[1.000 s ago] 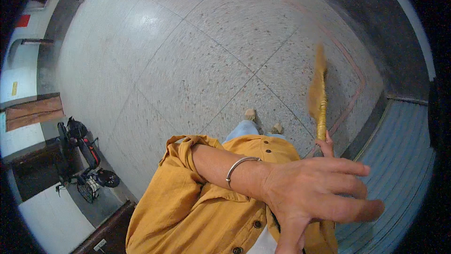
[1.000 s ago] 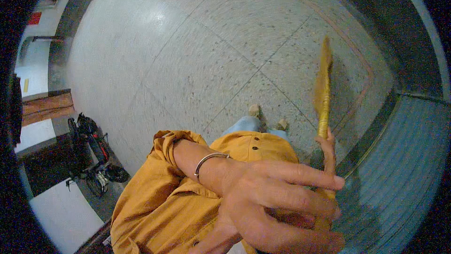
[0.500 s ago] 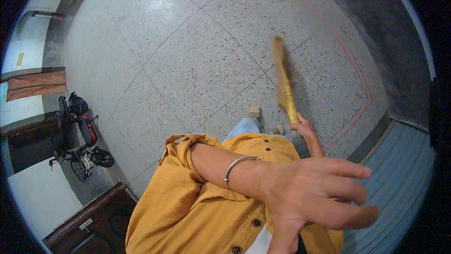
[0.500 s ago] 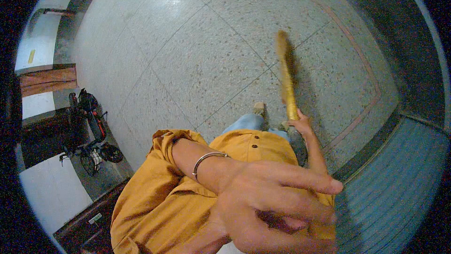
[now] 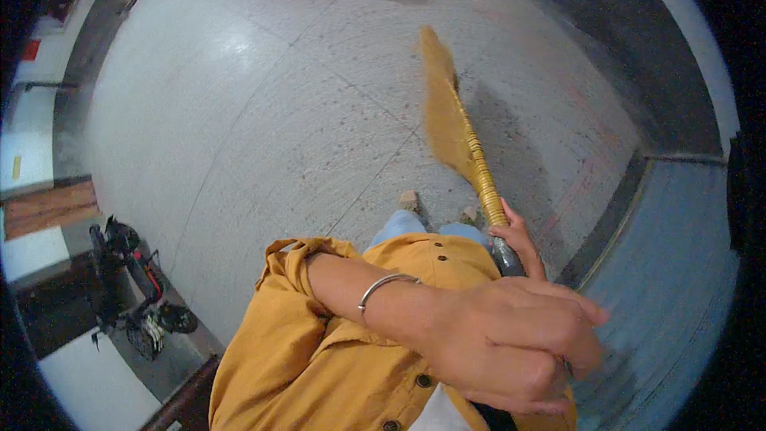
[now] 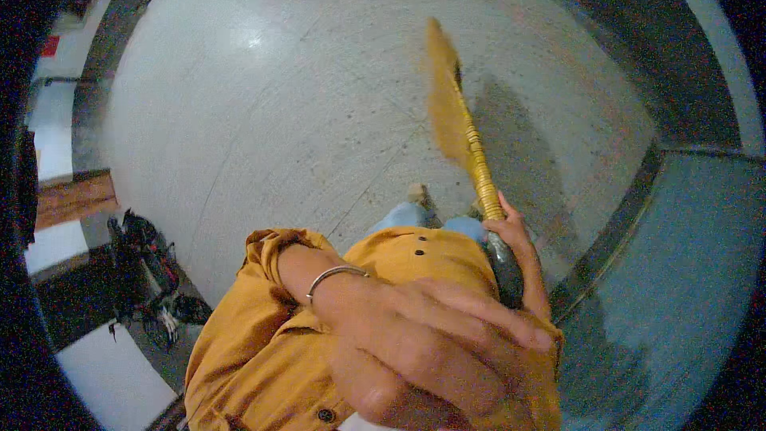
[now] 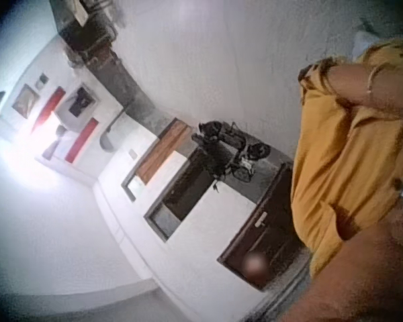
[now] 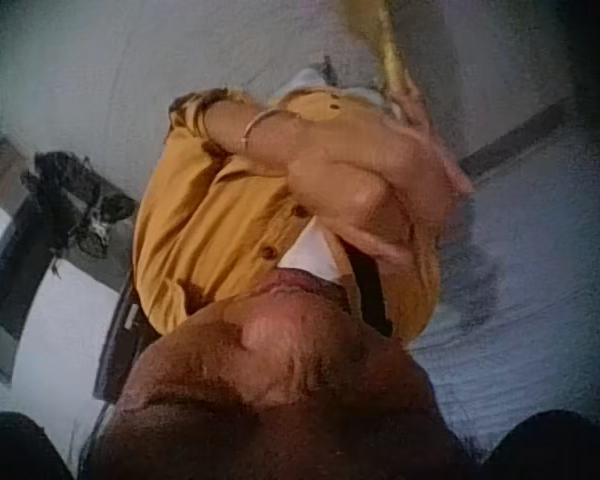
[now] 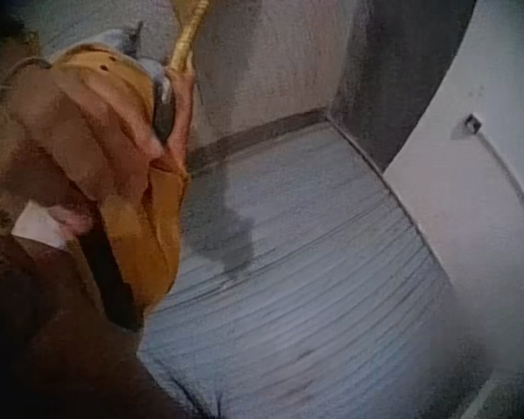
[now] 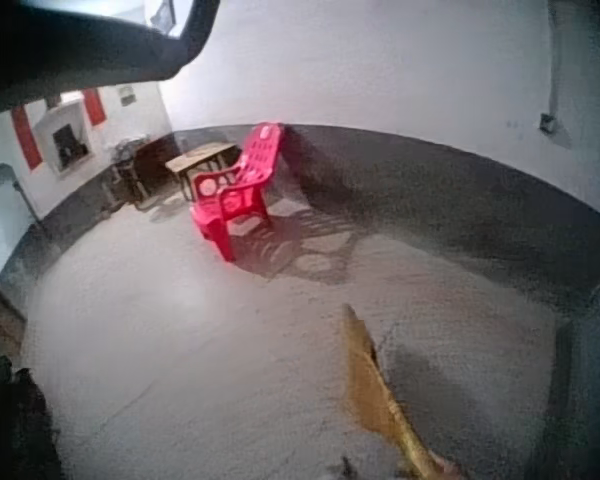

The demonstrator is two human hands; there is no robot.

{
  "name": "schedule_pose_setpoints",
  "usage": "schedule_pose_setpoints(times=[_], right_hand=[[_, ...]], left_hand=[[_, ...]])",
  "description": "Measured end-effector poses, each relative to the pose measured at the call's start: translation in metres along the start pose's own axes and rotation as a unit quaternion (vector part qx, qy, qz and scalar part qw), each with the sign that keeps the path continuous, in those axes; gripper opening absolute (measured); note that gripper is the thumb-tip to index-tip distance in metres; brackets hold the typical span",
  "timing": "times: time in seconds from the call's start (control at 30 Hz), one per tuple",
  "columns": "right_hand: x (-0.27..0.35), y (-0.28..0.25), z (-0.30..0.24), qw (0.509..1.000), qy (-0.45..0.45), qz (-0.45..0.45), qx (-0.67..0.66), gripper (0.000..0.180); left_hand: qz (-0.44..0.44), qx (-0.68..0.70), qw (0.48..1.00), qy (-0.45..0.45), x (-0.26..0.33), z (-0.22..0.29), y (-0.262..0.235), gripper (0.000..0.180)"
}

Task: The person sweeps a tiled floor using a traditional straw broom. They move systematically across the room, sweeping debris from the center towards the edges and around obstacles like a scooter and a pink plastic chair.

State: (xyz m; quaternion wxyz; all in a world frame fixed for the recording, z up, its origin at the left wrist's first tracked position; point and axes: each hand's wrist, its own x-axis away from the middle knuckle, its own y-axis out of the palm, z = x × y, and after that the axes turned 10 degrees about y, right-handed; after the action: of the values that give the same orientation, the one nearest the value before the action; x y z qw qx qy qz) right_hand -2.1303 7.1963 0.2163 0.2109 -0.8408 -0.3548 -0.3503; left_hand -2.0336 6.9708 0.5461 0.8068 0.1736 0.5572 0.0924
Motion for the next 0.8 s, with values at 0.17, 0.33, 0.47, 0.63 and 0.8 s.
schedule_pose_setpoints(times=[0.17, 0.33, 0.47, 0.63, 0.8], right_hand=[[0.025, -0.085, 0.043, 0.99, 0.023, 0.102, -0.098, 0.081], [0.025, -0.171, 0.098, 0.964, 0.074, 0.175, -0.186, 0.056], [0.034, -0.225, 0.127, 0.946, 0.055, 0.249, -0.199, 0.039], [0.048, -0.293, 0.125, 0.929, 0.091, 0.265, -0.24, 0.037], [-0.021, -0.355, 0.153, 0.944, 0.108, 0.209, -0.232, 0.04]], left_hand=[[-0.074, 0.264, 0.961, -0.033, -0.01, -0.04, 0.005, 0.025], [-0.005, 0.293, 0.956, -0.025, -0.012, -0.081, 0.042, 0.014], [0.023, 0.293, 0.956, -0.014, -0.028, -0.117, 0.077, 0.015], [0.038, 0.293, 0.954, 0.059, -0.021, -0.177, 0.116, 0.02], [-0.042, 0.428, 0.888, -0.161, -0.004, -0.225, 0.147, 0.049]])
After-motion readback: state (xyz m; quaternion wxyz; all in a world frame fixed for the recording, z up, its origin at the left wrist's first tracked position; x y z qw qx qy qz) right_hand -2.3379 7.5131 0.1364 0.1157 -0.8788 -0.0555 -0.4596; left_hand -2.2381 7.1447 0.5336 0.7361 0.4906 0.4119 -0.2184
